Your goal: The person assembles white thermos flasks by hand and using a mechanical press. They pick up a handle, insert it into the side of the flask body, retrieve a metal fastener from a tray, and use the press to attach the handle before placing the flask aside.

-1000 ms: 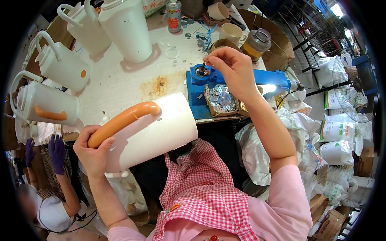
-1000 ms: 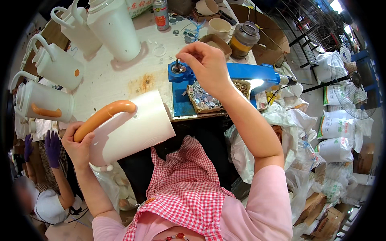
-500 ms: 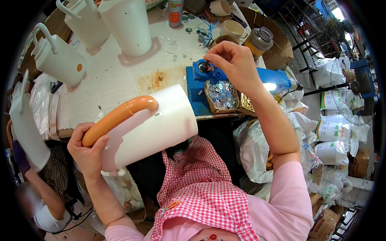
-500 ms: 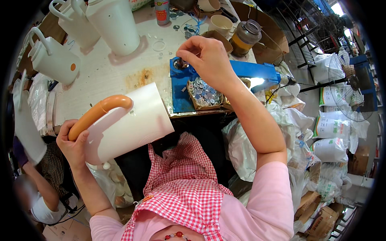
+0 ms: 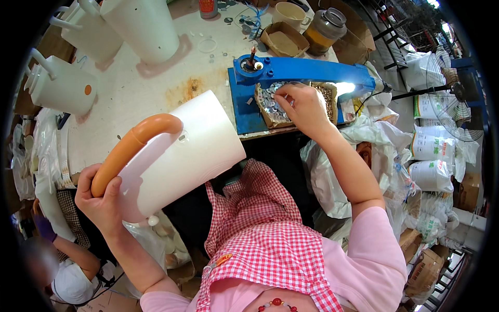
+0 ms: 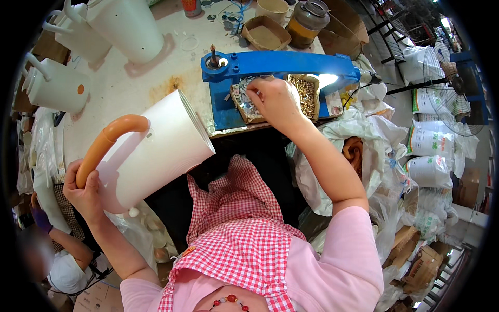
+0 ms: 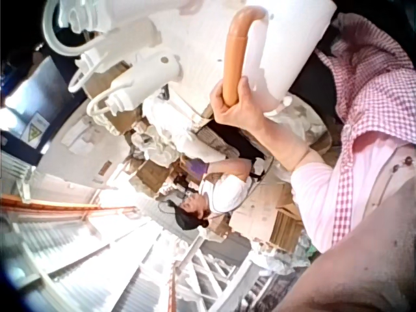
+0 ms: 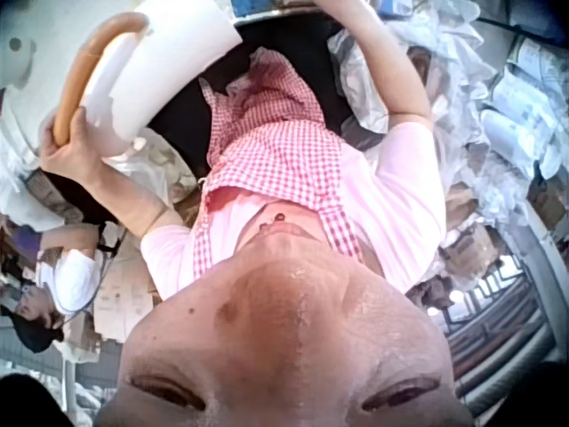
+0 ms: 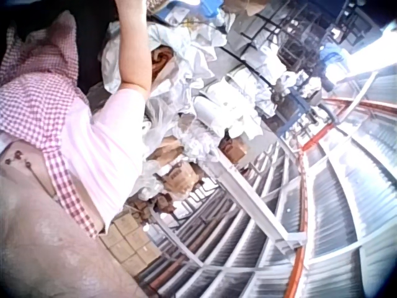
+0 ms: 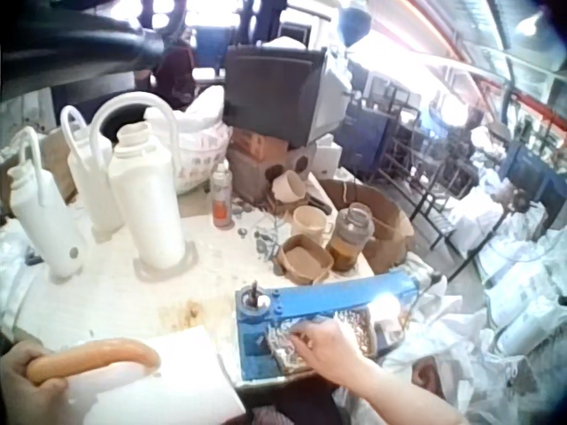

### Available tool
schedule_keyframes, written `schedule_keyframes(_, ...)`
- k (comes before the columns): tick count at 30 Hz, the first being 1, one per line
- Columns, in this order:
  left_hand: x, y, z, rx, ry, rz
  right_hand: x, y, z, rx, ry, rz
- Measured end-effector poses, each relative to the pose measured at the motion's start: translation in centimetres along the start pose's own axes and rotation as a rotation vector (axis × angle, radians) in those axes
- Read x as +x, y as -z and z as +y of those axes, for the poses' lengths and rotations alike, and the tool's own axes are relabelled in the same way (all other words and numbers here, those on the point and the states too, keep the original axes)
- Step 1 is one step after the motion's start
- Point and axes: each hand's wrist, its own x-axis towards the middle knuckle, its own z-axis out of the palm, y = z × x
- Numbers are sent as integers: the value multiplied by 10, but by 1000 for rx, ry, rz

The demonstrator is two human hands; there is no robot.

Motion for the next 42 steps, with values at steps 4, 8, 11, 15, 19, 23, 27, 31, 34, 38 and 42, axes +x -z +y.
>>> schedule_keyframes(4, 0, -5, 8, 15, 22, -27, 4, -28, 22, -332, -1, 37)
schedule_keyframes(8, 1, -12, 13, 41, -98, -42, 4, -41, 38, -275, -4, -20)
schedule_keyframes(11, -2, -8, 11, 37, -84, -34, 2, -38, 33, -216, 11, 59)
schedule_keyframes(15, -1, -7, 8, 61, -108, -35, -5, -31, 25, -165, -137, 10)
schedule_keyframes(19, 0, -10, 6, -15, -56, -15, 2, -29, 34, -239, 102, 64)
schedule_keyframes(23, 1, -12, 10, 26, -85, -16, 8, -42, 48, -251, 41, -17)
schedule_keyframes(27, -1, -6, 8, 22, -85, -22, -2, -31, 42, -61, 92, 77)
schedule_keyframes(31, 0, -2, -2, 20, -28, 13, -5, 0, -2, 301, 165, 210)
schedule_keyframes(34, 1, -3, -1, -7, 15, 39, 20, 21, -32, 367, 261, 366)
schedule_keyframes(38, 1, -8, 6, 16, -48, 16, 58, 28, -47, 379, 432, 540)
schedule_keyframes(42, 1, -6, 5, 16, -52, 10, 73, 26, -41, 185, 573, 529)
